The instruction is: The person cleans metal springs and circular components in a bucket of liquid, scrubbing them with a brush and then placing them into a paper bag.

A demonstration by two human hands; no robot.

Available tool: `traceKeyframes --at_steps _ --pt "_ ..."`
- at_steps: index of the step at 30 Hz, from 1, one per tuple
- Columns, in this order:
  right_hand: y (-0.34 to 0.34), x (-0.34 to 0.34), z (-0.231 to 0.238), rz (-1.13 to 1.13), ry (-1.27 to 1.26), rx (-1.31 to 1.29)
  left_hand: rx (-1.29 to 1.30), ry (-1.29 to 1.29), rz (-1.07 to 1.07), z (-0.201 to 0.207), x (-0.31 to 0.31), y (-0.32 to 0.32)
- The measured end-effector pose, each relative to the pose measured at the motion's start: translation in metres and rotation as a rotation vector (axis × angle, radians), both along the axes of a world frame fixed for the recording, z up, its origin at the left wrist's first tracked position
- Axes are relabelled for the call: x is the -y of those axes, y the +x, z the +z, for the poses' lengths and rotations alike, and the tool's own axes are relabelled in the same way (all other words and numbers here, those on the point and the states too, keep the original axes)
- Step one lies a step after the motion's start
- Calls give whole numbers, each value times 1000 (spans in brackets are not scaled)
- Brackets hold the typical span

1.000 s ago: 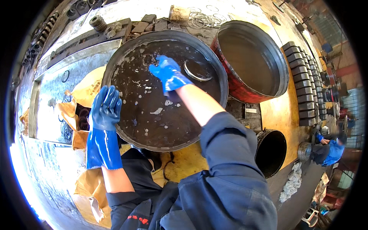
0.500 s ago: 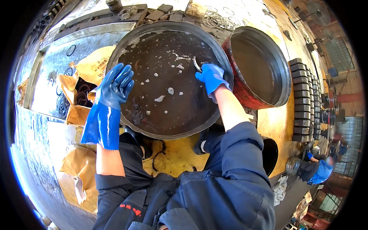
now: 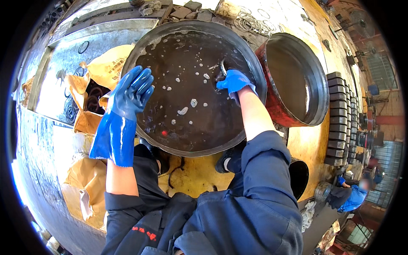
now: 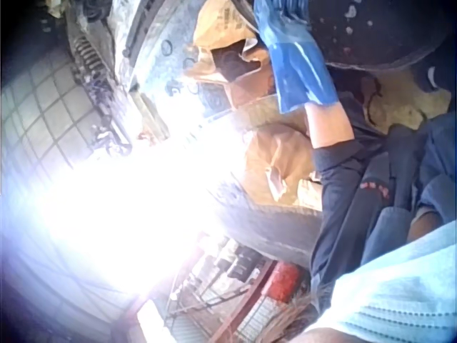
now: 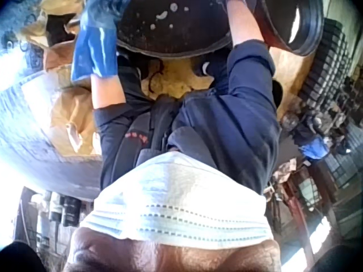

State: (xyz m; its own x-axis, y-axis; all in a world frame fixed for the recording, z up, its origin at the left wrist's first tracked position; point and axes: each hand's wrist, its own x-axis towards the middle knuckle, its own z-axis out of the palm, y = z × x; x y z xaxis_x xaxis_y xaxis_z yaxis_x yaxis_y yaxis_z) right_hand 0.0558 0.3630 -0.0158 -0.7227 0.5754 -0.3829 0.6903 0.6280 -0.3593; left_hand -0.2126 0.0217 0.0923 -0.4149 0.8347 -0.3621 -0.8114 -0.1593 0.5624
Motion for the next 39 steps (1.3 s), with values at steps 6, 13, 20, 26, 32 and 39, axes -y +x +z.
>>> traceKeyframes --at_steps 6,13,20,26,32,39 --pt "-17 42 22 -170 334 241 -7 -78 -23 10 0 6" --pt "-36 40 24 -213 325 486 -18 -102 -14 12 -8 14" --pt "-33 17 -9 -63 200 307 -21 -74 -55 5 2 8" --pt "2 -25 -55 -66 201 -8 -18 33 -101 -6 -6 8" --pt "12 -18 -22 -333 -266 -237 -34 -23 -37 1 -3 12" --pt "47 2 52 -542 -532 -605 -60 -13 -78 -4 -5 18"
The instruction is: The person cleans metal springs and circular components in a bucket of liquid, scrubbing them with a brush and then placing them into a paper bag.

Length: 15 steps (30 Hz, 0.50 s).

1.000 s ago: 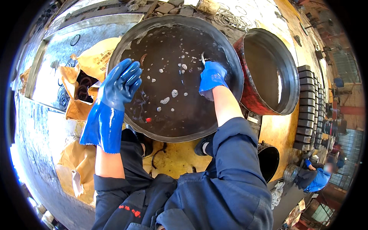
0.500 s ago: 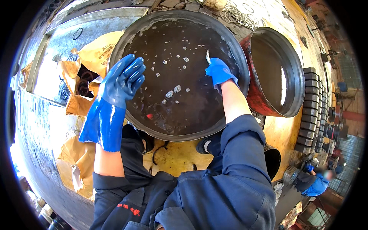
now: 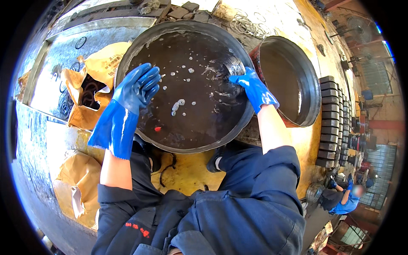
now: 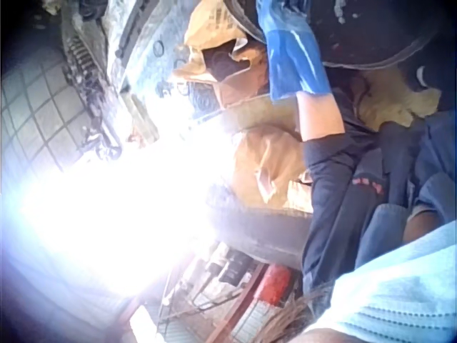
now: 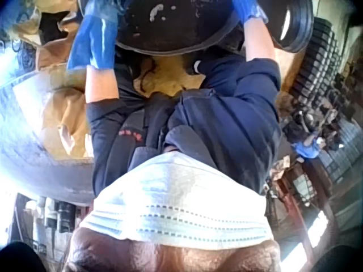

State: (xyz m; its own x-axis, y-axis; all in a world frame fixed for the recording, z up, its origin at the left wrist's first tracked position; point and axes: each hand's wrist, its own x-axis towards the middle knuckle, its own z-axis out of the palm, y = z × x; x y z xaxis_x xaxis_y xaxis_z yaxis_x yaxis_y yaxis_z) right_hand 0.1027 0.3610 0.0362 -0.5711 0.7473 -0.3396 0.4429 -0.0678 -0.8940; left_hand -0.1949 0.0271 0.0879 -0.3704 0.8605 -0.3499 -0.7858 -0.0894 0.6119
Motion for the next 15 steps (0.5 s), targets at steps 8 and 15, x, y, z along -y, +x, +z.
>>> traceKeyframes --at_steps 8,15 --pt "15 88 89 -58 -136 -353 -16 17 -101 0 -7 18" --pt "0 155 120 -82 -281 -397 -128 -168 -228 10 -18 62"
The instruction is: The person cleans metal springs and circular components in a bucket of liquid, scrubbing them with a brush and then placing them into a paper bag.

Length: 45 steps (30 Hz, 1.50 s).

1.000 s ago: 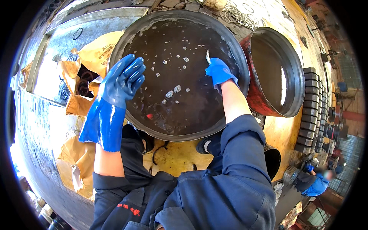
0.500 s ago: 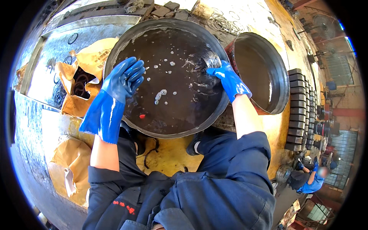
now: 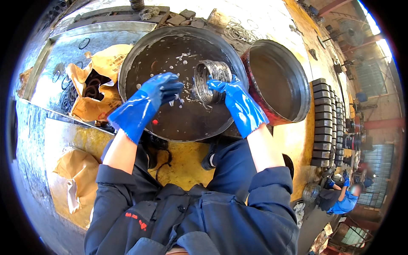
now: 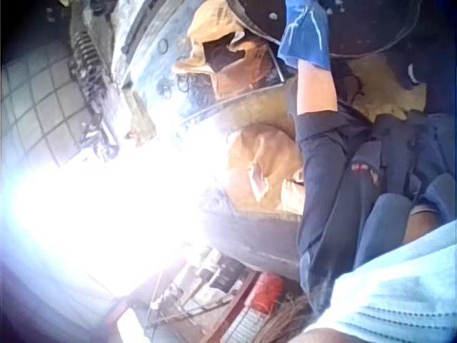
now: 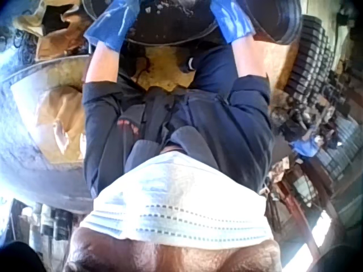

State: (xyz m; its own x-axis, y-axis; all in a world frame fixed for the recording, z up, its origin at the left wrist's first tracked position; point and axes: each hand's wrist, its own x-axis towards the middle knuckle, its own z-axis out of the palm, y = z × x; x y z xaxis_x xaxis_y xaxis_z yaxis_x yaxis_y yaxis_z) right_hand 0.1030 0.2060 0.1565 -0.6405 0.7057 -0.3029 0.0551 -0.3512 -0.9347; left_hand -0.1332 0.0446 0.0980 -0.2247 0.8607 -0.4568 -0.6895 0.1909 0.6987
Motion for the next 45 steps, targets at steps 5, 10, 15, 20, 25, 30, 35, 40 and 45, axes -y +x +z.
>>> traceKeyframes --at_steps 5,10,15,20,25,30,35,40,45 --pt "-15 28 -50 15 -70 39 45 23 -83 -2 0 30" --pt "-35 56 -96 106 -106 0 231 39 15 -6 0 38" --pt "-44 71 -82 313 -207 -6 113 -71 126 -14 2 48" --pt "-36 77 -65 292 -491 -234 244 -79 70 -14 1 41" --pt "-34 77 -57 285 -352 -114 347 -12 -43 -18 4 34" --pt "-34 75 -68 209 -282 -37 212 -42 26 -2 4 42" --pt "-37 72 -55 15 -472 -126 6 37 -35 7 11 36" --pt "-40 61 -55 13 -516 -45 35 23 -9 -9 13 26" --pt "-32 60 -55 146 -282 -92 193 -21 29 -24 4 24"
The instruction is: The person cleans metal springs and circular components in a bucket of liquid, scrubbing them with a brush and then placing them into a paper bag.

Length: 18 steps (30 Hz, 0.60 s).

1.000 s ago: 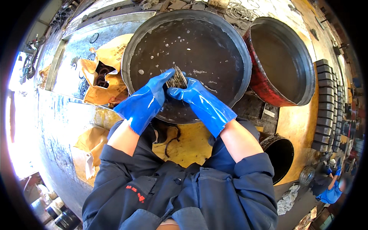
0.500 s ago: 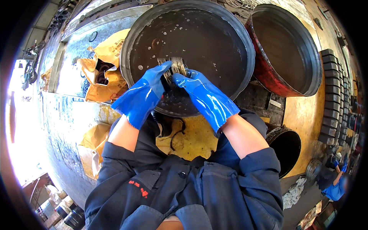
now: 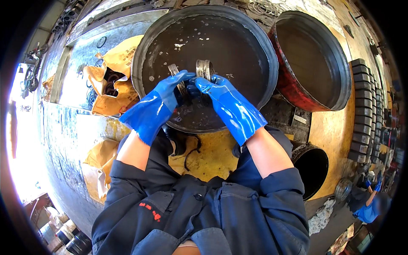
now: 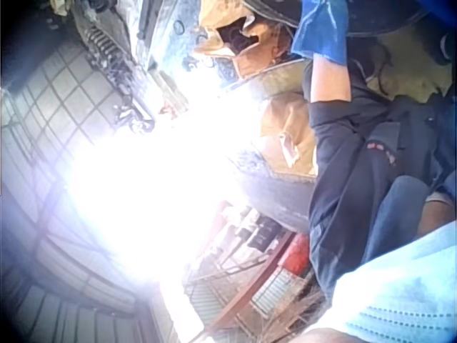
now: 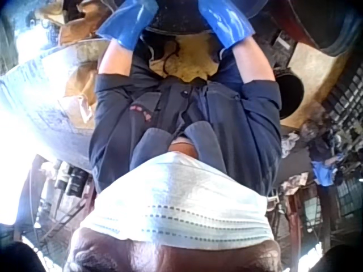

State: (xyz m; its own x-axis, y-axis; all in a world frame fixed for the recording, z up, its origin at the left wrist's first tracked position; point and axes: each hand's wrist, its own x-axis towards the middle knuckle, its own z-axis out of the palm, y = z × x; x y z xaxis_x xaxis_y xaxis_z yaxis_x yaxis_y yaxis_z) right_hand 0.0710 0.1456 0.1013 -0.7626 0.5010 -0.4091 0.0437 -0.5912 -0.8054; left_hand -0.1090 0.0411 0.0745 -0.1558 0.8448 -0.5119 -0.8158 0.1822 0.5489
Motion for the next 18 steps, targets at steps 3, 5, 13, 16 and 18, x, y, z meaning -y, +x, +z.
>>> traceKeyframes --at_steps 3,5,13,16,18 --pt "3 -3 -7 50 162 27 -140 -68 37 9 -5 15" --pt "2 -5 -13 155 322 154 -250 -112 43 5 -8 16" --pt "0 9 2 175 319 173 -337 -177 44 -10 -11 12" --pt "1 10 6 175 265 217 -290 -194 82 -8 -10 14" --pt "2 11 8 162 258 232 -280 -203 87 -2 -10 15"
